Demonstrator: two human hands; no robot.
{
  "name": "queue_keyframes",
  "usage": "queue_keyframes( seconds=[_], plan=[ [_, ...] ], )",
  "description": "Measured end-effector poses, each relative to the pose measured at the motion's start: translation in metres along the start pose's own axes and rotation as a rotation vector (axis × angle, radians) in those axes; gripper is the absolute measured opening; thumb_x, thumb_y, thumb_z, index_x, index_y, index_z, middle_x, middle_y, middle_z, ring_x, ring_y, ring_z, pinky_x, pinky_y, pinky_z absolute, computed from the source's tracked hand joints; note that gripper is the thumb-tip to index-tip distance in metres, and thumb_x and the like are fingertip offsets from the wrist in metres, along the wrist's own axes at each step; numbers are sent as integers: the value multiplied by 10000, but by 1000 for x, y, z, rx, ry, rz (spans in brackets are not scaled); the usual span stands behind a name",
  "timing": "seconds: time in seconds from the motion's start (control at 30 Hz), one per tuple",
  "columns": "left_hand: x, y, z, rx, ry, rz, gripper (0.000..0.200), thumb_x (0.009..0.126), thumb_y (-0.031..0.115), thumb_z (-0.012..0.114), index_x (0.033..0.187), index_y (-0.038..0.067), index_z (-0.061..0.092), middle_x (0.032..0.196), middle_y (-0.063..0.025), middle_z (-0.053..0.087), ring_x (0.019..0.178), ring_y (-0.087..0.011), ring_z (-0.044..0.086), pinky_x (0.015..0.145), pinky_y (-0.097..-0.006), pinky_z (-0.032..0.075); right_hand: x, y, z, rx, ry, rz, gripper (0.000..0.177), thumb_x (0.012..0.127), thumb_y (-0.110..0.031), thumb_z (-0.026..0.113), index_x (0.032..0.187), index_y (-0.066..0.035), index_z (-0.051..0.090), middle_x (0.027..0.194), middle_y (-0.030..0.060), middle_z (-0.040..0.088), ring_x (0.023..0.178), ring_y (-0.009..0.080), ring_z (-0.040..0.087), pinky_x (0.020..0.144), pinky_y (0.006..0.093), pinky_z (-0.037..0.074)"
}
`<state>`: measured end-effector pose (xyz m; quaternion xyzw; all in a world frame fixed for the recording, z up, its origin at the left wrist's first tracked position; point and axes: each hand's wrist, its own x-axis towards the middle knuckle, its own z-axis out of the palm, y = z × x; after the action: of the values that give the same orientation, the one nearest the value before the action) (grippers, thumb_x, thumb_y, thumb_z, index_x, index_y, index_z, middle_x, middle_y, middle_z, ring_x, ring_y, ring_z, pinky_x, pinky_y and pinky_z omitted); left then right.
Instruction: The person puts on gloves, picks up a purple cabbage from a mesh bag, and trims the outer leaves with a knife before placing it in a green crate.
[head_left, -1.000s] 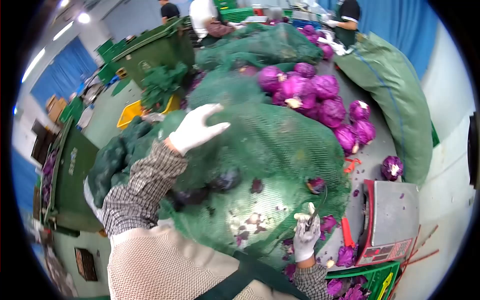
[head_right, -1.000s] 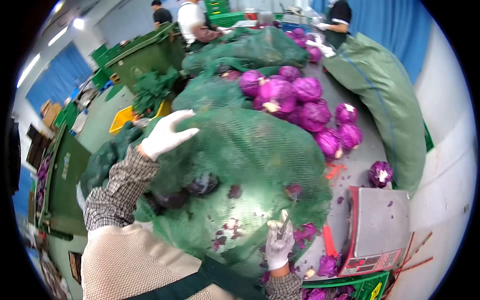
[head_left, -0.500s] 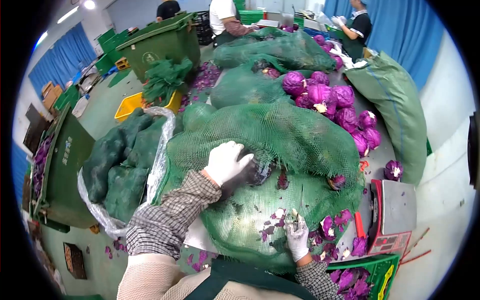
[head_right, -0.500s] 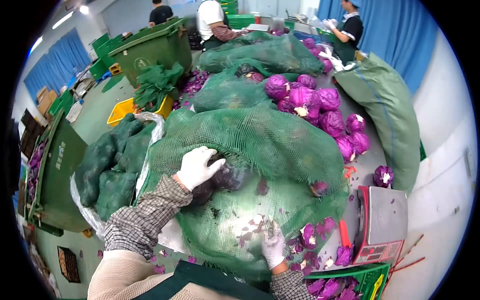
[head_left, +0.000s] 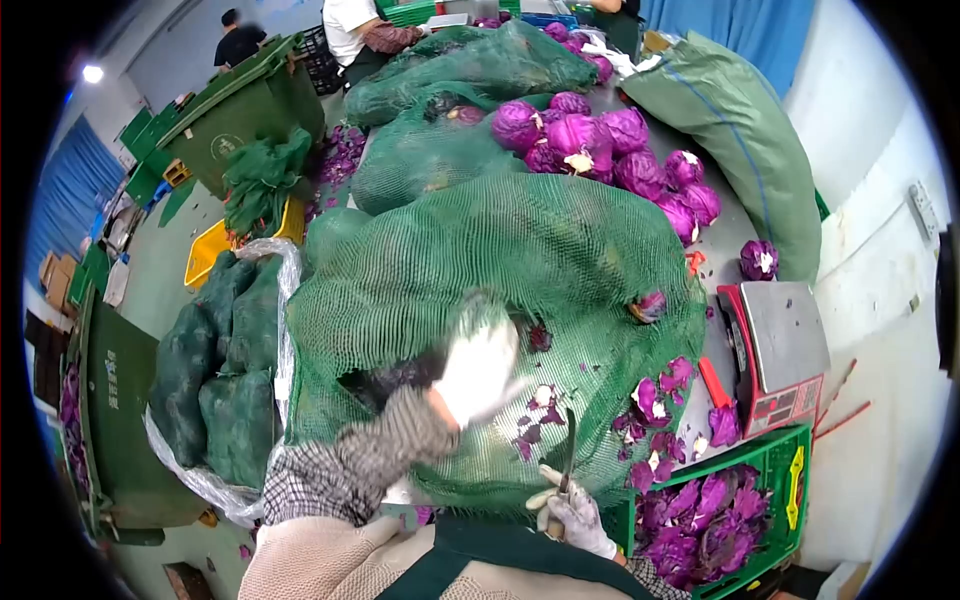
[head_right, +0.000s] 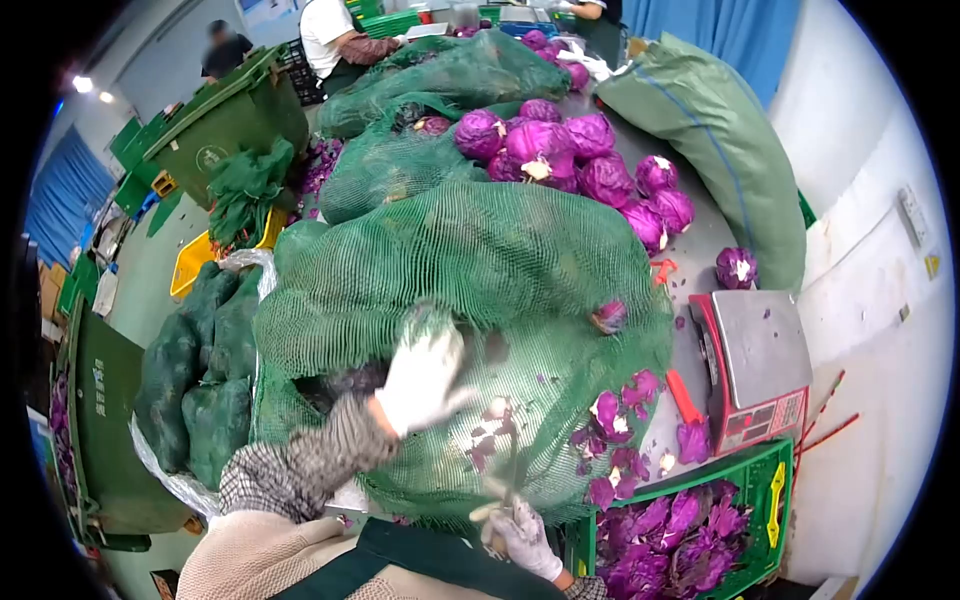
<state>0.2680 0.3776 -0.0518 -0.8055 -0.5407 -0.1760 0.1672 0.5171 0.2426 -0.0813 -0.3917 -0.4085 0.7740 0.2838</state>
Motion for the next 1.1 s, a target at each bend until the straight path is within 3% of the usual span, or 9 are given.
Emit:
queue_keyframes(
  seconds=[0.07,0.2,0.3,0.47,0.57,0.63,0.7,0.93,1.1],
  plan=[
    [-20,16,-11,-520,-59,97,625,737,395,712,1143,-43,525,1044,-188,582,965,-370,563,921,-463,420,-9,16,-7,84,16,74,517,916,-141,532,1380,-13,344,919,76,669,674,86,566,655,214,469],
    [-24,-11,-11,-432,-1,-169,883,636,469,777,1291,-25,450,1285,-255,461,1193,-407,447,1026,-506,332,5,16,-26,190,149,-190,565,898,-121,569,1377,53,324,863,100,657,541,80,523,478,174,416],
    [-34,10,-19,-438,-249,-74,1026,590,566,771,1361,10,387,1368,-272,365,1279,-421,357,1086,-579,185,36,5,-32,-39,251,-180,446,912,-138,553,1306,28,427,991,84,664,536,58,524,462,164,407],
    [-54,20,-42,-429,-276,-52,972,606,545,777,1349,31,419,1417,-250,330,1319,-420,319,1085,-567,206,63,26,-35,-31,300,-216,423,912,-86,537,1312,8,433,1114,101,628,537,66,516,491,200,447],
    [-38,22,-44,-411,-390,119,1023,595,544,781,1381,34,370,1456,-249,275,1359,-427,243,1090,-577,184,62,34,-30,-27,221,-141,441,907,-69,539,1325,10,420,1091,97,623,542,69,519,512,211,463],
    [-43,19,-28,-507,-453,91,1071,590,532,788,1415,51,303,1474,-237,242,1368,-424,221,1089,-606,141,76,77,-34,-304,258,-422,376,877,-36,536,1243,20,467,989,53,615,627,78,553,556,213,468],
    [-44,25,-27,-494,-439,51,1089,569,481,816,1422,59,288,1482,-232,225,1379,-418,197,1080,-635,97,70,43,-12,-57,216,-100,277,872,-49,543,1139,11,506,871,14,588,619,96,558,528,227,453],
    [-54,63,-39,-537,-378,-42,1146,574,407,838,1438,5,201,1472,-269,192,1377,-440,177,1074,-641,98,62,39,-31,557,209,-60,323,900,-51,542,1219,-24,500,685,3,550,524,79,524,472,239,442],
    [-32,101,-25,-632,-445,-19,1156,595,446,814,1420,-65,186,1450,-291,223,1378,-426,185,1102,-587,116,10,-3,-70,36,377,-185,469,879,-26,546,1334,-16,430,772,2,580,525,56,505,483,208,432]
  ],
)
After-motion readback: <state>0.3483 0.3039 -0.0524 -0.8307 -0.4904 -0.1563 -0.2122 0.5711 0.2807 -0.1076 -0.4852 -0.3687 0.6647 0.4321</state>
